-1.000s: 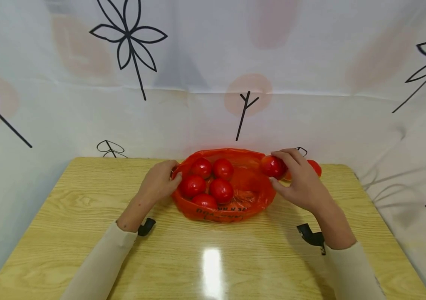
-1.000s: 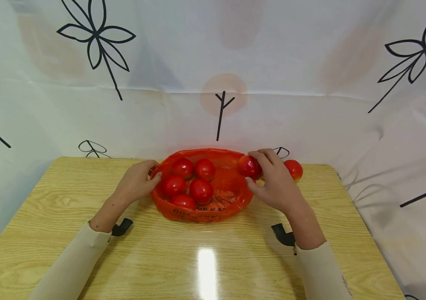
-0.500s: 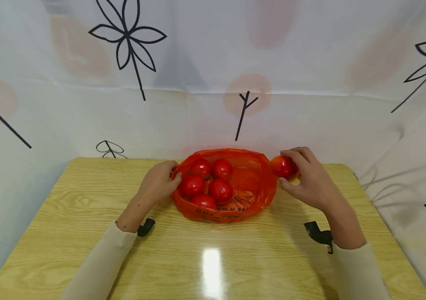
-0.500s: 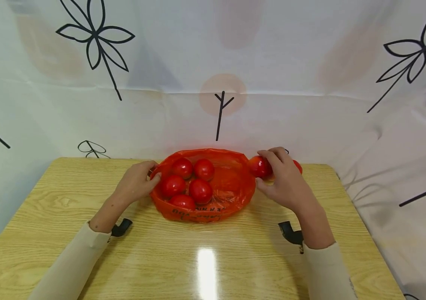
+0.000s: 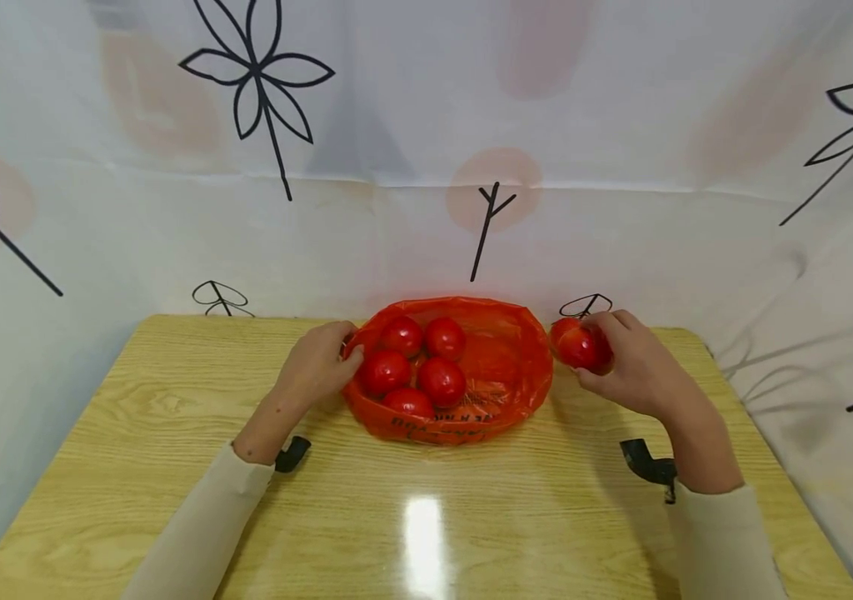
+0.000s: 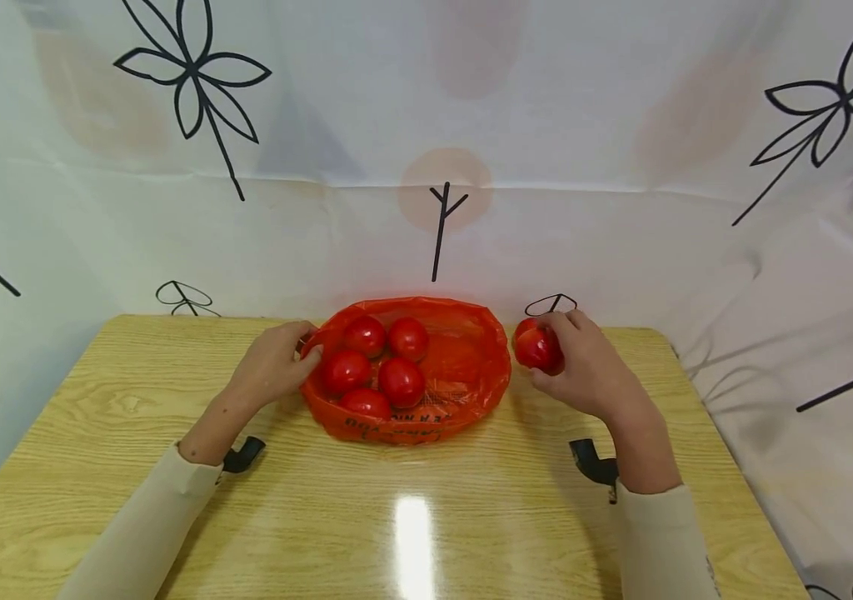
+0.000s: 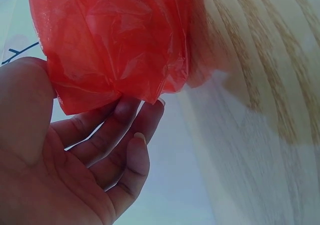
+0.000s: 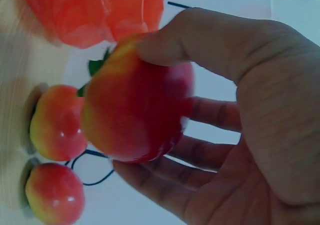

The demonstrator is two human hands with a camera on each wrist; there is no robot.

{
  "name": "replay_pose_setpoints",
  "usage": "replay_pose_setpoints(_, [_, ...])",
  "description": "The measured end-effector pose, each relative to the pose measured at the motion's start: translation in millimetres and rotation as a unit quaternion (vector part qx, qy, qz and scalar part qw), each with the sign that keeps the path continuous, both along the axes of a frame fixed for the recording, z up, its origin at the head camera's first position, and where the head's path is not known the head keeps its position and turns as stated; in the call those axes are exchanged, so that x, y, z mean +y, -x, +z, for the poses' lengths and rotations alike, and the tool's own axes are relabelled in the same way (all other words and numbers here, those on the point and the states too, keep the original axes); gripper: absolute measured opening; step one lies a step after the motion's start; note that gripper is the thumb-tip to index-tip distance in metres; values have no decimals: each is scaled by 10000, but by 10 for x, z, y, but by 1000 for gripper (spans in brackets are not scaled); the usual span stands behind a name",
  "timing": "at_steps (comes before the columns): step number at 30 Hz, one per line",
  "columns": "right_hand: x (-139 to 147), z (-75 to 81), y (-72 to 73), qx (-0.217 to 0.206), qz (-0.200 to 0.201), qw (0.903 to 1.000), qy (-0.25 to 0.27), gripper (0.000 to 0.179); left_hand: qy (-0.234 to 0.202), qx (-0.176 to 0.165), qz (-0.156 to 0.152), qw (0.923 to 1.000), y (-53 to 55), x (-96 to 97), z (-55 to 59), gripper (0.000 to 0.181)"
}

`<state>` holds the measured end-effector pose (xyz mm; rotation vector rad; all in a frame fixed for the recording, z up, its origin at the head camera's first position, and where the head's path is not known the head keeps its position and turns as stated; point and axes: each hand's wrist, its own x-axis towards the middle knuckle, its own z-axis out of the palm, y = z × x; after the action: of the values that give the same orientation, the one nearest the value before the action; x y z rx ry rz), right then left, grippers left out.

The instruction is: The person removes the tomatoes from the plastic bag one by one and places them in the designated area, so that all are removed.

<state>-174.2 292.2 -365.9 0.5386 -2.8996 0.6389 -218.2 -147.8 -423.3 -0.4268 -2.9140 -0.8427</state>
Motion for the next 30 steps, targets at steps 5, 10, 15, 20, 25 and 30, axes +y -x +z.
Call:
replay_pose_setpoints(5, [49,-19,36,-220,-23,9996,-168,62,18,-27,16,10000,11,2,4,19])
replay_pose_setpoints(10, [67,-51,70,-561,-91,9981,-238,62,40,-53,-5,10000,17,0,15,20])
replay_pose_setpoints(15, [81,-99,96,-717,-54,9970,-299,61,44,-61,-28,10000,16,-1,23,20])
replay_pose_setpoints(20, [82,-153,124,-886,-59,9956,-306,62,39,-39,-26,10000,22,7,7,20])
replay_pose_setpoints(25, [84,-206,154,-1028,-122,9942,-305,63,42,-32,-16,10000,23,8,-7,20])
replay_pose_setpoints(30, [87,-253,190,-1176,-146,9922,-378,66,69,-27,-21,10000,20,8,-10,20])
